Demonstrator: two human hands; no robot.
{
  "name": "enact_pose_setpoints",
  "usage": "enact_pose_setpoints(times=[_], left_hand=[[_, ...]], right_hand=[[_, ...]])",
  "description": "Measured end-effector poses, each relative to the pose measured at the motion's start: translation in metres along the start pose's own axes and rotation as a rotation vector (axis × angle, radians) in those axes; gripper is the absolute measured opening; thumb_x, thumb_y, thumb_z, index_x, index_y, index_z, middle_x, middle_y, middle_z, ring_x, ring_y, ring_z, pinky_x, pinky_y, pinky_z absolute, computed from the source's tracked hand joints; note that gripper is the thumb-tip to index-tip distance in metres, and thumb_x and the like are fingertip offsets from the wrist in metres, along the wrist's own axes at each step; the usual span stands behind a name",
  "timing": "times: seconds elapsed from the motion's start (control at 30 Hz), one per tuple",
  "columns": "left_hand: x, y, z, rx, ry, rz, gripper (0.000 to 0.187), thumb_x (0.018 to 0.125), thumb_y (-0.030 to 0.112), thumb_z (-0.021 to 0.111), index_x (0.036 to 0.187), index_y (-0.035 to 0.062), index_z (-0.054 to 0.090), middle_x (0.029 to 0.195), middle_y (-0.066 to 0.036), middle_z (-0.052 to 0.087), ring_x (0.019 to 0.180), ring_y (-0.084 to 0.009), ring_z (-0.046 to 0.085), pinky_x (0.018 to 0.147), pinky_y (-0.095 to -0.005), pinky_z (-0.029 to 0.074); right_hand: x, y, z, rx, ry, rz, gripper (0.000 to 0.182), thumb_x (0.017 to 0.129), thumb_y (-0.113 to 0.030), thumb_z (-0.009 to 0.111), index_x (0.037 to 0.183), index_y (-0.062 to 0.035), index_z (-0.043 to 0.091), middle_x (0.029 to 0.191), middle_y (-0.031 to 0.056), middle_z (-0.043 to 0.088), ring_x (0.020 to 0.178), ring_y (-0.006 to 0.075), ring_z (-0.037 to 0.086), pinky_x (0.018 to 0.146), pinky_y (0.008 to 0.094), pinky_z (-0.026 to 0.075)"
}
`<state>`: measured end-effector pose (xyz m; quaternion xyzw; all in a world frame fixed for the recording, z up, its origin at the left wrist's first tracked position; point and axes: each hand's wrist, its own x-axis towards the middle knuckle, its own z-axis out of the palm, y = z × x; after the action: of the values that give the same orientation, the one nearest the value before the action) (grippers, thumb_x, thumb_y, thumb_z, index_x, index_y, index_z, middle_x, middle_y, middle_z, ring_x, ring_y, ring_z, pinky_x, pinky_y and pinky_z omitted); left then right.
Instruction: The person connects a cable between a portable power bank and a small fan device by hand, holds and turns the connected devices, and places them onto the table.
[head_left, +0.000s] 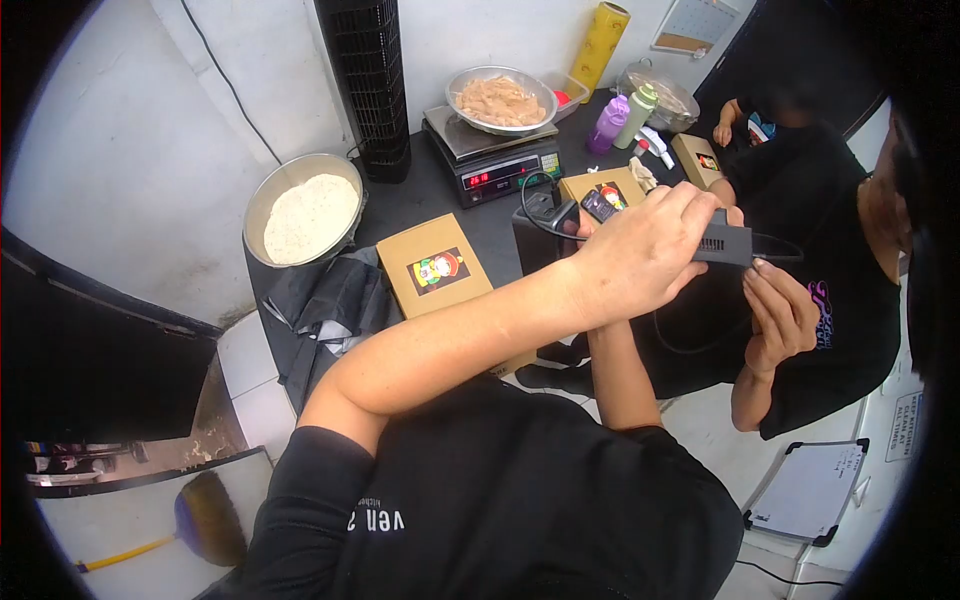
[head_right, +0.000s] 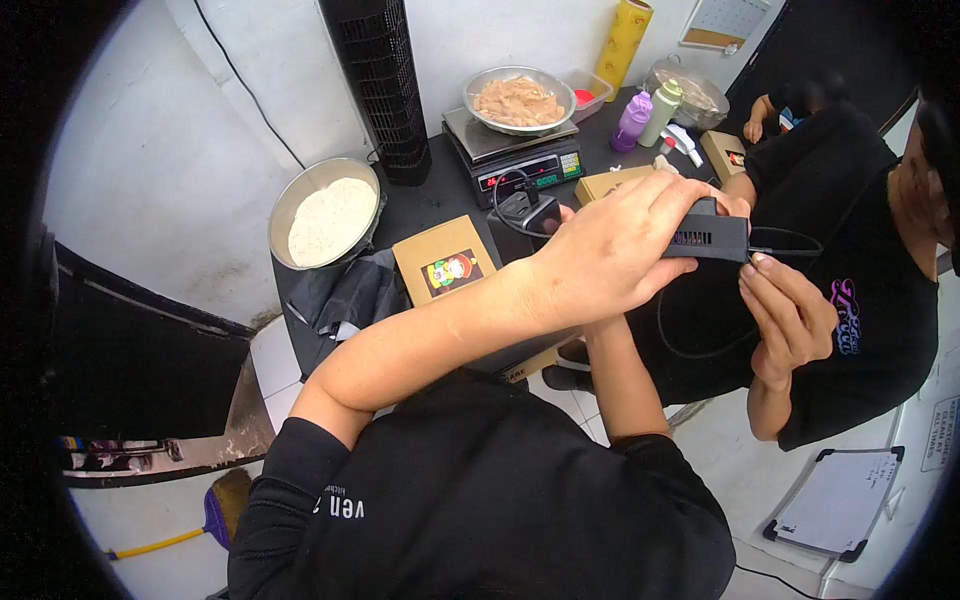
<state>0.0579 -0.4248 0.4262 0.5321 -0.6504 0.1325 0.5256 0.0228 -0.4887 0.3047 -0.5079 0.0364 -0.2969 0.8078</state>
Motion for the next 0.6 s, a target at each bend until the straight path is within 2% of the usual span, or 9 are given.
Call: enact_pose_setpoints(times=[0.6], left_hand=[[0.008,0.010,-0.001,-0.105,0.079,-0.053,0.055,0.071,0.005,0.068,0.117,-0.0061,0.039,0.105,-0.023,0.048,0.097,-0.0393,0.052,0.082,-0.0417,0.045]], right_hand=[[0.007,0.008,-0.021,-0.096,0.031,0.012,0.038,0.096,-0.024,0.045,0.126,-0.0010,0.046,0.116,0.0089,0.054,0.101,0.0181,0.054,0.088,0.0326,0.045]])
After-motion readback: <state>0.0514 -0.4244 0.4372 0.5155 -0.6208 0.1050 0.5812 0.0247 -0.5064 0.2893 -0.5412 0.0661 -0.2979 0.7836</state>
